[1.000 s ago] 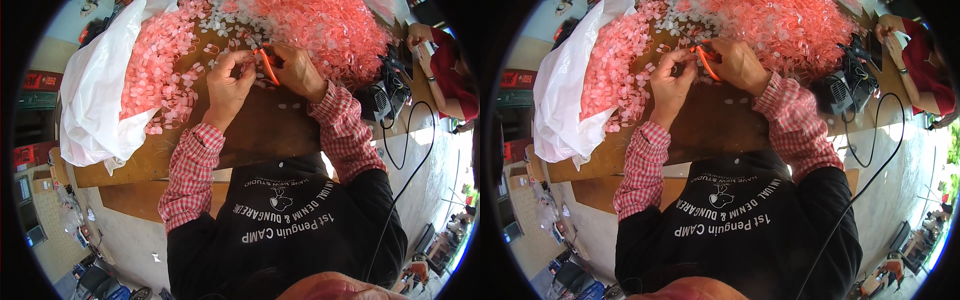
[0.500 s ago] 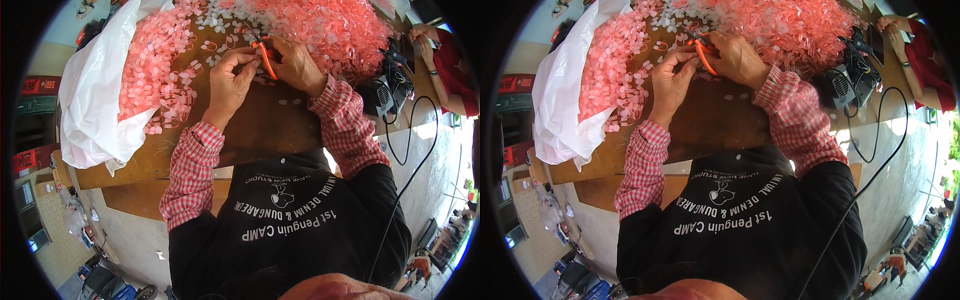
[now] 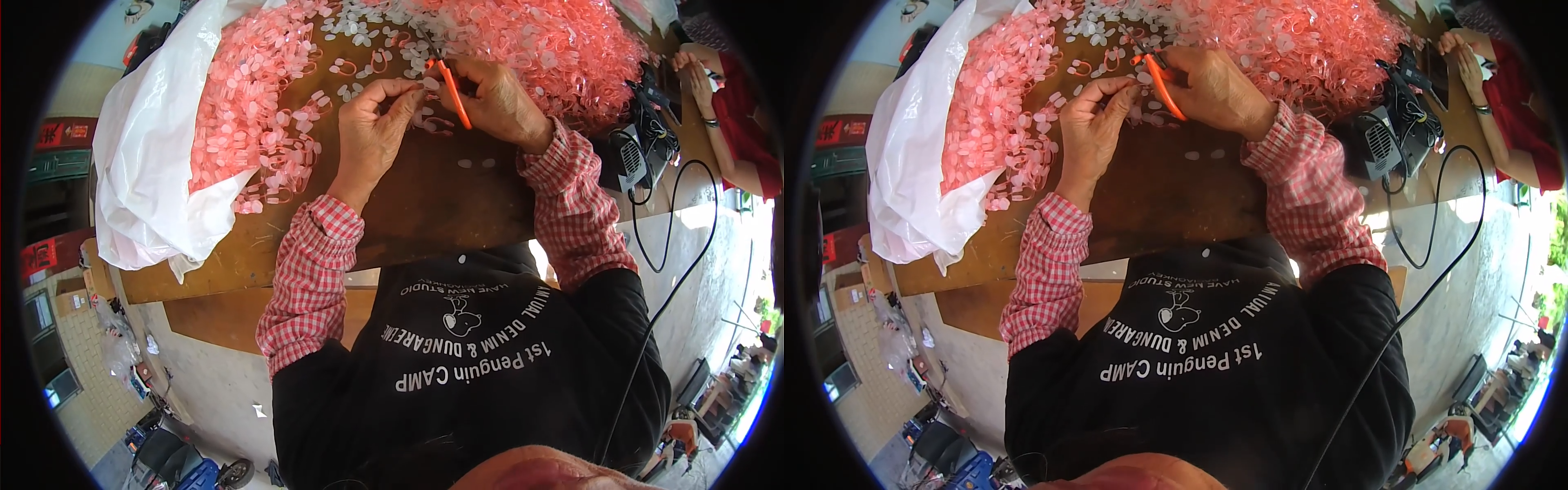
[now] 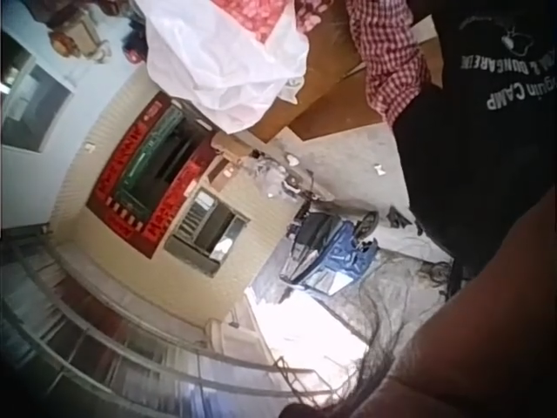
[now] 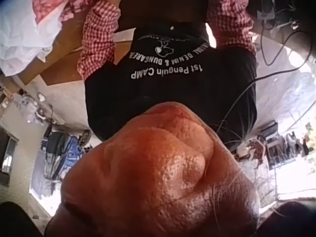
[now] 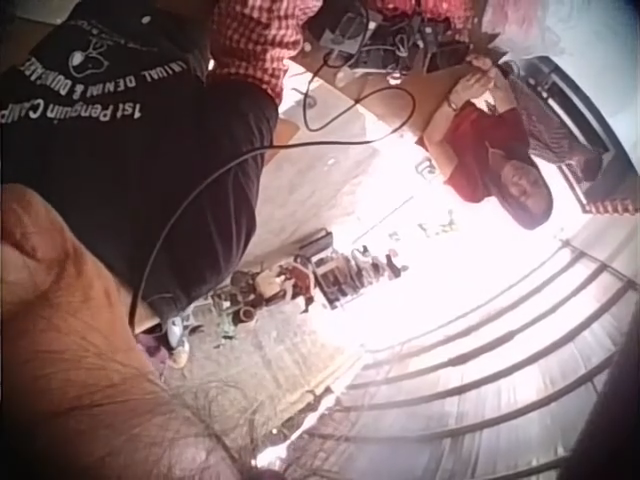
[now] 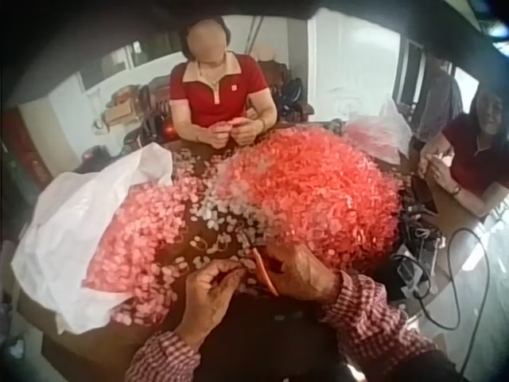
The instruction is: Trimming small pink and white plastic petals with scissors at a table.
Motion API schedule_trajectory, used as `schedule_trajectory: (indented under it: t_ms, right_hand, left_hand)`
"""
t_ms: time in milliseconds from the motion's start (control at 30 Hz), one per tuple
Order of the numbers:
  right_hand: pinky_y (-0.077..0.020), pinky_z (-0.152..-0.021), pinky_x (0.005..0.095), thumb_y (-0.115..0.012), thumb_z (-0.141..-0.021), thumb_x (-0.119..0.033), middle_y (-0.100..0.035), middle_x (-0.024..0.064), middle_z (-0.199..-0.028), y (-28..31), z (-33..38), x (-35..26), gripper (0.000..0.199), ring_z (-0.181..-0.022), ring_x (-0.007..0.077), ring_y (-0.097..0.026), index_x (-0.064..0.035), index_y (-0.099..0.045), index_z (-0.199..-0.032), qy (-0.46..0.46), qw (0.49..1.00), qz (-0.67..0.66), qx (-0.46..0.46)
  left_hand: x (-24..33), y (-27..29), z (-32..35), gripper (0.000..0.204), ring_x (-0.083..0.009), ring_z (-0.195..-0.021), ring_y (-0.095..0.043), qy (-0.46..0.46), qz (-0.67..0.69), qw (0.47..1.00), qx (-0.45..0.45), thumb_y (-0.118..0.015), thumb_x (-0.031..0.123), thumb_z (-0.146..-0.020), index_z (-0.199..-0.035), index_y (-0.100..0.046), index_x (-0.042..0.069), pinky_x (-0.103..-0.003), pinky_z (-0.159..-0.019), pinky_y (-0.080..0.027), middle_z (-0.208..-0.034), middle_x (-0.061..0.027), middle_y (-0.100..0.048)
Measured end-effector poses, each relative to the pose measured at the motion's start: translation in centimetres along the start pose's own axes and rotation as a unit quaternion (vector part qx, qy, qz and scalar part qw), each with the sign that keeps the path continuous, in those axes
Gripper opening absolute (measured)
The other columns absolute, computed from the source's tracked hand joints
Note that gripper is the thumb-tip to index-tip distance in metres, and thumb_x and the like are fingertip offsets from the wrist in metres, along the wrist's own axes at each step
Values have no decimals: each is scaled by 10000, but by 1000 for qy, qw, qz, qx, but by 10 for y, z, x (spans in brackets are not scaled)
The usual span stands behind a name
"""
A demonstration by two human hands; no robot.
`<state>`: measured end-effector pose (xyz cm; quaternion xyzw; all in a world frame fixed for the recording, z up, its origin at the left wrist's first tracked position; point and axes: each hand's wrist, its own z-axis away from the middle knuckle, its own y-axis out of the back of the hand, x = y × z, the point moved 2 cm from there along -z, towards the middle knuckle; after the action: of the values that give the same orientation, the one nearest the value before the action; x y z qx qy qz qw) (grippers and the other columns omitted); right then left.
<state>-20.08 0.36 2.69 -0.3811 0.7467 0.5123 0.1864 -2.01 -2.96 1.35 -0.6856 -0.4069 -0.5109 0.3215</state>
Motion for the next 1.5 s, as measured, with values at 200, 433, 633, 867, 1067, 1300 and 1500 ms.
schedule_trajectory:
  t_ms: [200, 433, 633, 867, 1067, 1300, 1500]
  right_hand:
    - [-497, -620, 261, -714, -820, -113, -658, 79, -815, 4, 1, -8, 344, -710, 77, -584, -1, -621, -1132, -37, 998, 4, -58]
    - [-457, -583, 221, -674, -868, -116, -612, -8, -786, 5, 3, -6, 293, -699, 47, -538, 9, -615, -1126, -100, 974, -172, -108]
    - [-473, -590, 279, -704, -840, -149, -619, 70, -750, 1, 3, -3, 286, -675, 92, -556, 28, -605, -1042, -60, 978, -178, -95]
    - [-465, -575, 367, -688, -840, -132, -589, 211, -749, -4, 2, -4, 251, -666, 327, -615, 28, -520, -937, 33, 998, -55, -8]
    - [-507, -609, 332, -664, -868, -139, -662, 155, -821, -2, 5, 2, 287, -731, 185, -668, 2, -570, -1100, -19, 999, -2, 35]
    - [-476, -552, 268, -738, -826, -224, -595, 85, -699, 22, 3, -7, 323, -616, 125, -592, 8, -626, -1022, 2, 994, 102, 45]
    - [-523, -670, 424, -805, -704, -394, -601, 159, -969, 4, 8, -22, 637, -801, 367, -634, 17, -539, -1111, -20, 983, 182, -13]
  left_hand:
    - [-2, -2, 0, 106, -54, -686, -555, -35, -30, 999, 7, -651, 61, -900, -943, -651, -36, -187, -610, -455, -815, -18, -643]
    - [-3, -2, 1, 109, -41, -662, -517, -19, -3, 1000, -9, -654, 65, -897, -950, -653, -31, -191, -587, -426, -771, -2, -620]
    - [-4, -2, 2, 168, -49, -712, -547, 8, -6, 1000, -9, -644, 106, -913, -1008, -655, -32, -192, -638, -458, -838, -11, -640]
    - [-3, -4, 3, 158, -54, -720, -552, 27, 8, 999, -19, -650, 109, -909, -994, -651, -24, -198, -647, -468, -834, -12, -631]
    - [-3, -8, 3, 148, -59, -695, -544, 43, 46, 998, -24, -644, 108, -914, -975, -641, -27, -205, -659, -460, -820, -12, -620]
    - [1, 6, 1, 64, -59, -712, -577, -36, 2, 998, 51, -660, -5, -872, -920, -621, -23, -207, -602, -494, -958, -57, -624]
    - [-1, 7, -2, 100, -81, -704, -591, -147, -73, 981, 101, -656, -57, -842, -926, -620, -17, -221, -594, -504, -948, -72, -625]
